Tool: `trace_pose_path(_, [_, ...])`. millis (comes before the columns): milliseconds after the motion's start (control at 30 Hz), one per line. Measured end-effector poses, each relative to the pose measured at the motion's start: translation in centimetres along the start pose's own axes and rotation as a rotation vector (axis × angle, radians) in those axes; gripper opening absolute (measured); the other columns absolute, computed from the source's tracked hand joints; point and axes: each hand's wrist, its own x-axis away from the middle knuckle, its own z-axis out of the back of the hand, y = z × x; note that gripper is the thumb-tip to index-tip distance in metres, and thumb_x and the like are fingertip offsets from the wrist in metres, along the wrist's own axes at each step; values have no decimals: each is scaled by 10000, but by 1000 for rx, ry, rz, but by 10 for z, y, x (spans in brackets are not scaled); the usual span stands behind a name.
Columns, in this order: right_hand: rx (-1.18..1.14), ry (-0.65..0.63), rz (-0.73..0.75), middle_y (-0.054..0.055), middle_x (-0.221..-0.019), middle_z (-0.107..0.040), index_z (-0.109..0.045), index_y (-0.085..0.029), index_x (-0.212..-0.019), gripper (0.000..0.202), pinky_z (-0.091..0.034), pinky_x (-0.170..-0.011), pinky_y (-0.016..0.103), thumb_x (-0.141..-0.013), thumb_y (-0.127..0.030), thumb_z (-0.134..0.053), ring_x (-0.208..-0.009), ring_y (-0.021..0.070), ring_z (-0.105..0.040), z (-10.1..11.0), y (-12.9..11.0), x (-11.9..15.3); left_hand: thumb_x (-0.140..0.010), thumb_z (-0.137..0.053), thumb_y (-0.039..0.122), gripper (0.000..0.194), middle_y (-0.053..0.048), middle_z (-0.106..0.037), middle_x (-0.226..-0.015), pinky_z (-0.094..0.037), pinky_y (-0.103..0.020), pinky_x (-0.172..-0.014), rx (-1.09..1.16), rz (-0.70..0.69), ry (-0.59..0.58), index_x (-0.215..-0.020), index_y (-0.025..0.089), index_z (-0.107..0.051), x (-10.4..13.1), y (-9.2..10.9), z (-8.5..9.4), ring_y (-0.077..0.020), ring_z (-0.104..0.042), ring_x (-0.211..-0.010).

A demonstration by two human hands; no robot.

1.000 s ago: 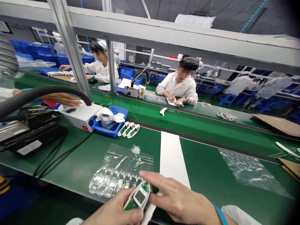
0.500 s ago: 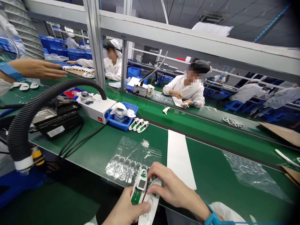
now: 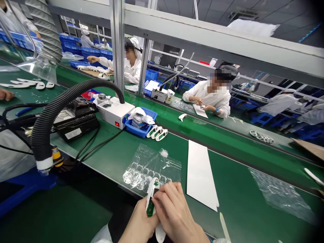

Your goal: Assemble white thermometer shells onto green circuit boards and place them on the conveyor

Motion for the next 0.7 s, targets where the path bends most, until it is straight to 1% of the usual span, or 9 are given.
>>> trace_pose_path(100, [-124, -48, -88, 52, -802, -541, -527, -163, -875, 136, -357, -698, 359, -927, -72, -442, -735, 188, -482, 2, -5, 1, -729, -716, 408, 309, 120, -314, -498, -199, -186, -362, 7, 1, -16, -818, 187, -519, 1, -1, 5, -47, -220, -405])
trace_pose_path(167, [-238, -94, -201, 30, -812, -544, -506, -184, -855, 140, -386, -762, 363, -941, -107, -426, -749, 174, -509, 5, 1, -2, -704, -741, 444, 346, 111, -342, -495, -192, -190, -369, 11, 23, -26, -799, 183, -535, 3, -1, 9, -48, -239, -408])
trace_pose_path(233, [-322, -74, -346, 7, -774, -542, -477, -201, -802, 167, -416, -738, 323, -953, -164, -416, -715, 155, -521, 8, 21, -10, -661, -758, 518, 422, 111, -357, -475, -161, -194, -366, 31, 65, 7, -806, 179, -553, 4, -2, 15, -43, -229, -394])
trace_pose_path(300, [-275, 31, -466, -2, -714, -535, -457, -211, -758, 205, -415, -624, 277, -956, -211, -403, -660, 151, -510, 8, 54, -22, -600, -763, 607, 534, 117, -355, -460, -117, -195, -367, 71, 106, 58, -837, 172, -567, 6, -2, 20, -34, -190, -384])
trace_pose_path(333, [-183, 90, -493, 5, -710, -545, -473, -208, -767, 197, -409, -604, 275, -951, -223, -403, -658, 158, -511, 6, 74, -29, -572, -763, 640, 577, 120, -354, -459, -101, -194, -371, 90, 113, 77, -840, 168, -567, 7, -1, 23, -28, -173, -386])
trace_pose_path(400, [8, 151, -477, 30, -729, -567, -493, -198, -758, 180, -401, -665, 318, -924, -216, -424, -684, 178, -514, -2, 110, -40, -534, -768, 672, 622, 121, -356, -463, -93, -191, -378, 114, 123, 100, -826, 164, -560, 9, 0, 27, -20, -165, -389])
trace_pose_path(500, [64, 84, -394, 75, -808, -609, -549, -180, -752, 165, -371, -776, 380, -892, -184, -462, -793, 214, -531, -20, 138, -49, -530, -782, 661, 601, 119, -365, -470, -121, -185, -379, 119, 133, 134, -780, 175, -533, 15, 3, 33, -20, -200, -386])
trace_pose_path(600, [24, -39, -307, 74, -858, -652, -613, -183, -768, 156, -372, -797, 377, -883, -178, -508, -837, 214, -556, -31, 137, -47, -558, -782, 640, 568, 107, -390, -489, -162, -186, -382, 120, 136, 166, -753, 182, -509, 21, 4, 38, -29, -250, -398])
trace_pose_path(700, [-6, -70, -315, 78, -933, -666, -649, -184, -872, 178, -398, -786, 372, -925, -204, -479, -883, 217, -577, -24, 127, -34, -576, -782, 623, 545, 105, -390, -478, -151, -183, -387, 139, 151, 173, -745, 178, -518, 26, 3, 44, -25, -235, -400])
